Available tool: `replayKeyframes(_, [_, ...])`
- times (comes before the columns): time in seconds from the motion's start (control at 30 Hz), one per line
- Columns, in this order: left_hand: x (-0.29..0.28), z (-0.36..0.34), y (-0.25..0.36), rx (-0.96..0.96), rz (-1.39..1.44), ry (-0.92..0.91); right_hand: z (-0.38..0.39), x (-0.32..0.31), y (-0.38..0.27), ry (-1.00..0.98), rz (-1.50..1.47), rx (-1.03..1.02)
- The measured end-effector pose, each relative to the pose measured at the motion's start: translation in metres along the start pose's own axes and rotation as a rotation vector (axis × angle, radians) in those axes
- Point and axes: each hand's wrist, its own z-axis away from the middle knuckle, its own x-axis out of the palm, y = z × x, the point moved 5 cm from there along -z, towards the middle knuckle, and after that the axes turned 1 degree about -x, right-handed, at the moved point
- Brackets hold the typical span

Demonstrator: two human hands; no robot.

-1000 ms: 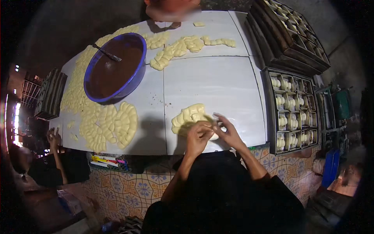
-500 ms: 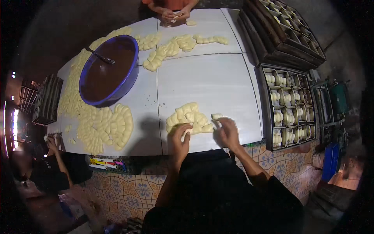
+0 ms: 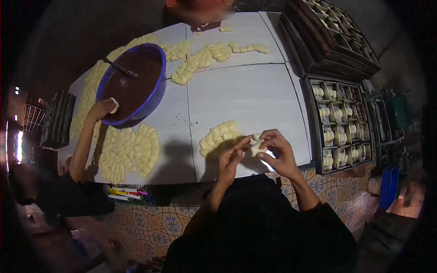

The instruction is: The person shapes dough pieces by hand on a table and places them into divided baking pans.

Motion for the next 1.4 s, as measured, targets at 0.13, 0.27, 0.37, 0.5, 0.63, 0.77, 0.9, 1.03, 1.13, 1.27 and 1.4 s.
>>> replayKeyframes(0.13, [-0.002,0.002,0.008,0.117,-0.304,0.172,-0.017,0.027,0.000,0.064,0.198,-0.051])
replayKeyframes(0.27, [-0.026,-0.001,0.013,0.230,-0.242,0.335,-0.049,0.036,0.012,-0.050,0.136,0.010])
replayKeyframes(0.37, [-0.027,-0.005,0.001,-0.034,0.627,0.156,-0.060,0.075,0.013,-0.237,-0.005,-0.176])
replayKeyframes(0.5, [-0.043,-0.015,0.012,-0.042,1.020,-0.032,-0.075,0.090,0.048,-0.360,-0.205,0.094])
replayKeyframes(0.63, [-0.092,-0.071,0.092,0.103,0.514,-0.092,-0.085,0.095,0.065,-0.462,-0.152,0.242])
replayKeyframes(0.77, [-0.234,-0.144,0.212,0.321,-0.773,0.555,-0.094,0.092,0.092,-0.325,-0.103,0.120])
replayKeyframes(0.9, [-0.337,-0.171,0.238,0.361,-1.383,0.827,-0.098,0.107,0.091,-0.269,-0.291,0.226])
replayKeyframes(1.03, [-0.335,-0.187,0.204,-0.528,-0.988,0.445,-0.103,0.102,0.092,-0.224,-0.335,0.249])
replayKeyframes(1.13, [-0.261,-0.166,0.210,0.296,-1.515,0.644,-0.106,0.095,0.110,-0.172,-0.331,0.252])
replayKeyframes(1.27, [-0.171,-0.119,0.147,-0.289,-0.624,0.480,-0.119,0.113,0.096,-0.067,-0.823,0.532])
replayKeyframes(1.4, [-0.096,-0.075,0.072,-0.286,0.145,0.536,-0.099,0.111,0.129,-0.013,-0.906,0.770])
